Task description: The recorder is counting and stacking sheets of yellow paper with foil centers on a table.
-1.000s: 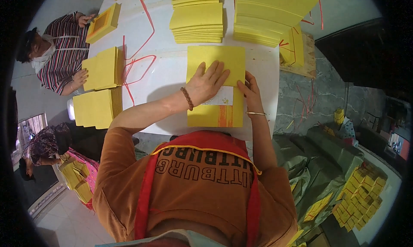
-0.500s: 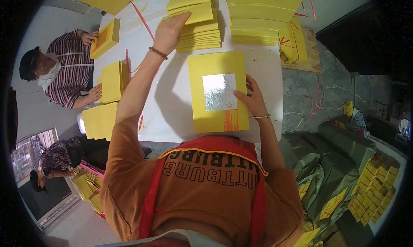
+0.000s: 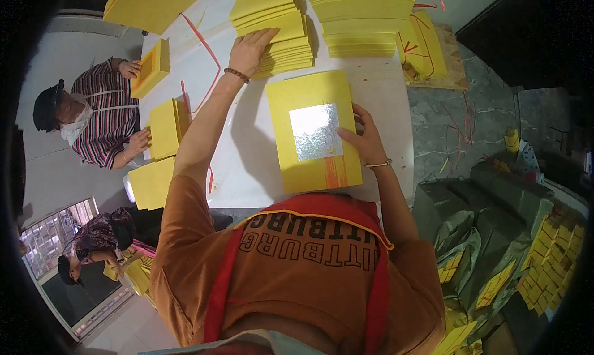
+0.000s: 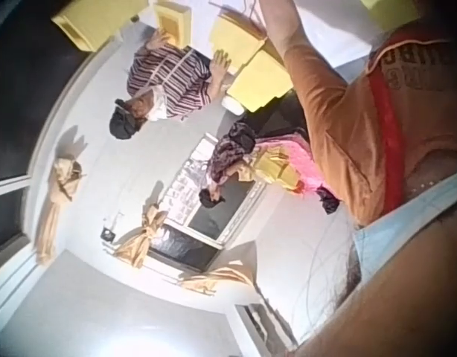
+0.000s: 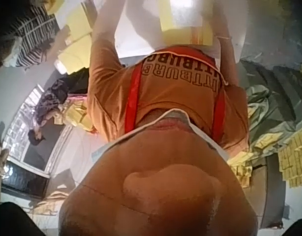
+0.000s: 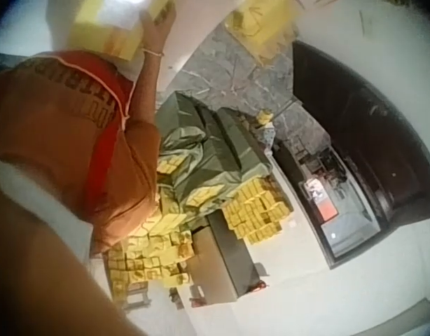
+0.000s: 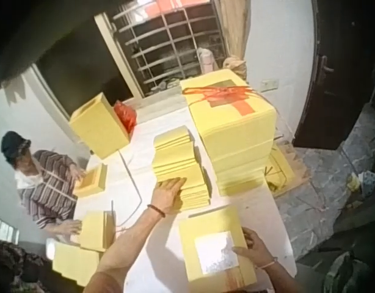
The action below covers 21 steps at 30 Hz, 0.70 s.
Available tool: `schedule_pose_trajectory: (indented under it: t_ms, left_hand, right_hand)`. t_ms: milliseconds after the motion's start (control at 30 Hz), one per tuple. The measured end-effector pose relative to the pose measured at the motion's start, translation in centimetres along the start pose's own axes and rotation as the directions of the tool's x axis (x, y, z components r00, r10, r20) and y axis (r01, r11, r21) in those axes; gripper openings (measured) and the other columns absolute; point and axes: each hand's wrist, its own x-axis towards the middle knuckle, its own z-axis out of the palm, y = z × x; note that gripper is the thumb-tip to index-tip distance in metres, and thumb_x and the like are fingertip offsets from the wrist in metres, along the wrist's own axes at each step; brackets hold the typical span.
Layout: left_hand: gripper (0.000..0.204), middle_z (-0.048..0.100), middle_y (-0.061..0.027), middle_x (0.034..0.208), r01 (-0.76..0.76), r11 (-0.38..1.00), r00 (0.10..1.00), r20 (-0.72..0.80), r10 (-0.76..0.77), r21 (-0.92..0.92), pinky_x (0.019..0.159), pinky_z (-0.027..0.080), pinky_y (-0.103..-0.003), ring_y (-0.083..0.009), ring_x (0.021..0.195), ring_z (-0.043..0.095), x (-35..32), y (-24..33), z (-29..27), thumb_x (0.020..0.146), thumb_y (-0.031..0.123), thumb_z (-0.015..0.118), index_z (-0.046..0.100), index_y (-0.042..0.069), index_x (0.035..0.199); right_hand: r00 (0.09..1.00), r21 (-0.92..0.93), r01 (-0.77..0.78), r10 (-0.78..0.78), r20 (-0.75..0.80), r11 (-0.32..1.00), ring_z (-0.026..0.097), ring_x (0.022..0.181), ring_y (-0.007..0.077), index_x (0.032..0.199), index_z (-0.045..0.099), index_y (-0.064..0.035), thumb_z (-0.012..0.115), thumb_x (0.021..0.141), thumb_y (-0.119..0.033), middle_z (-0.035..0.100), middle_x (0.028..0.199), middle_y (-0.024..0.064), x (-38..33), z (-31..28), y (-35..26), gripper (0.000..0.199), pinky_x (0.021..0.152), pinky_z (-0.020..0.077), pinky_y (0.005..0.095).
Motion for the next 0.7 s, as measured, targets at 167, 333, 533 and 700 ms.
schedule_pose_trajectory:
  t_ms: [167,333,533,700]
  left_hand:
    - [0.049,0.049,-0.0074,0.124,0.005,0.988,0.996,0.085,0.008,-0.155,0.092,0.031,-0.041,-0.0238,0.113,0.044,-0.9,-1.0,0.6,0.081,0.027,0.054,0.043,0.015,0.127]
    - [0.055,0.045,-0.0092,0.127,0.001,0.996,0.998,0.057,0.005,-0.093,0.094,0.03,-0.041,-0.0248,0.115,0.041,-1.0,0.2,0.7,0.082,0.041,0.054,0.041,0.015,0.129]
    - [0.056,0.049,-0.0078,0.122,-0.036,0.999,0.998,0.047,0.037,-0.017,0.088,0.034,-0.041,-0.0253,0.107,0.045,-0.3,0.0,0.3,0.081,0.042,0.056,0.042,0.014,0.128]
    - [0.06,0.051,-0.0063,0.118,-0.063,0.998,0.996,0.065,0.063,-0.007,0.085,0.036,-0.041,-0.0255,0.102,0.048,-0.1,0.1,-0.3,0.078,0.043,0.059,0.041,0.016,0.129]
  right_hand:
    - [1.0,0.019,-0.008,0.008,0.005,1.0,0.046,0.11,0.0219,0.13,0.033,-0.0017,0.071,0.072,-0.017,0.045,0.121,0.0138,-0.1,0.0,0.4,0.07,0.09,0.0421,0.0348]
    - [1.0,0.043,0.002,-0.002,0.0,0.999,0.046,0.11,0.0221,0.129,0.033,-0.001,0.071,0.072,-0.018,0.046,0.12,0.0147,0.0,-0.1,0.8,0.07,0.089,0.042,0.0347]
    - [1.0,0.061,0.017,-0.017,-0.008,0.998,0.047,0.109,0.0225,0.129,0.034,-0.0006,0.072,0.071,-0.019,0.046,0.12,0.0151,0.1,-0.2,1.0,0.071,0.089,0.0421,0.0347]
    - [1.0,0.071,0.03,-0.029,-0.011,0.997,0.048,0.108,0.0226,0.128,0.035,0.0,0.073,0.071,-0.02,0.046,0.12,0.0155,0.1,-0.1,0.8,0.071,0.088,0.0427,0.0343]
